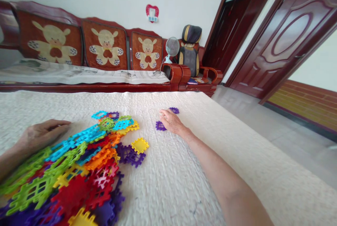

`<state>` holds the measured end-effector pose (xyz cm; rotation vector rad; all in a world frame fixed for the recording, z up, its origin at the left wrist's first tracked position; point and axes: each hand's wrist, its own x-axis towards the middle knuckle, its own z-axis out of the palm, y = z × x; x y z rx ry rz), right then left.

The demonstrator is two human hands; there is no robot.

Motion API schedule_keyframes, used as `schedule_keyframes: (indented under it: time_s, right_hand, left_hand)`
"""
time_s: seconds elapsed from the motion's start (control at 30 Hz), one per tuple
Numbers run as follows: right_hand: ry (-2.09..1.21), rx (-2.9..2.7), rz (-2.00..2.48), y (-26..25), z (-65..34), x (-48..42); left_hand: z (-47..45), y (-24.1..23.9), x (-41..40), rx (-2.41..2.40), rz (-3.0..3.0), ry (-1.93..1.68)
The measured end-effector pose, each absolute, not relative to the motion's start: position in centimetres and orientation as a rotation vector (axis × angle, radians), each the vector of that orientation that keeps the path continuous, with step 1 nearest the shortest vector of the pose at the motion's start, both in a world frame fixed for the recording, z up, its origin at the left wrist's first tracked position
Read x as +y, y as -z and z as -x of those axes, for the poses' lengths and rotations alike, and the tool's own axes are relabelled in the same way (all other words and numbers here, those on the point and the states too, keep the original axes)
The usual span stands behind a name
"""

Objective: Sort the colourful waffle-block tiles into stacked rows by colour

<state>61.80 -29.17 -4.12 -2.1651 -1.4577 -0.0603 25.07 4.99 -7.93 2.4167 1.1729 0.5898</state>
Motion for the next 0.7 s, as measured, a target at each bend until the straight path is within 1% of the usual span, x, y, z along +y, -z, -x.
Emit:
schedule_keyframes:
  time_s: [0.13,0.27,0.37,0.57,0.7]
  right_hand:
    - [0.079,-1.275,2.545,3.9,-60.1,-29.3]
    - [0.052,-1.291,2.676,4.1,-58.2,-29.0]
    - [0.053,-1.356,2.661,4.2,-57.5,-28.9]
    - [0.017,-1.591,2.463,4.1,-57.8,-29.1]
    - [-0.039,-1.627,2.365,4.0,-58.7,-29.2]
  left_hand:
    - [-25.1,7.9,5.0,1.184,-2.422,-0.586]
    - [-25.3,7.5,4.6,1.214,-2.416,-0.581]
    - [-25.3,7.2,4.3,1.219,-2.411,-0.587]
    - [-25.5,6.9,3.9,1.242,-2.377,-0.568]
    - [-25.4,6.7,3.8,1.234,-2.359,-0.537]
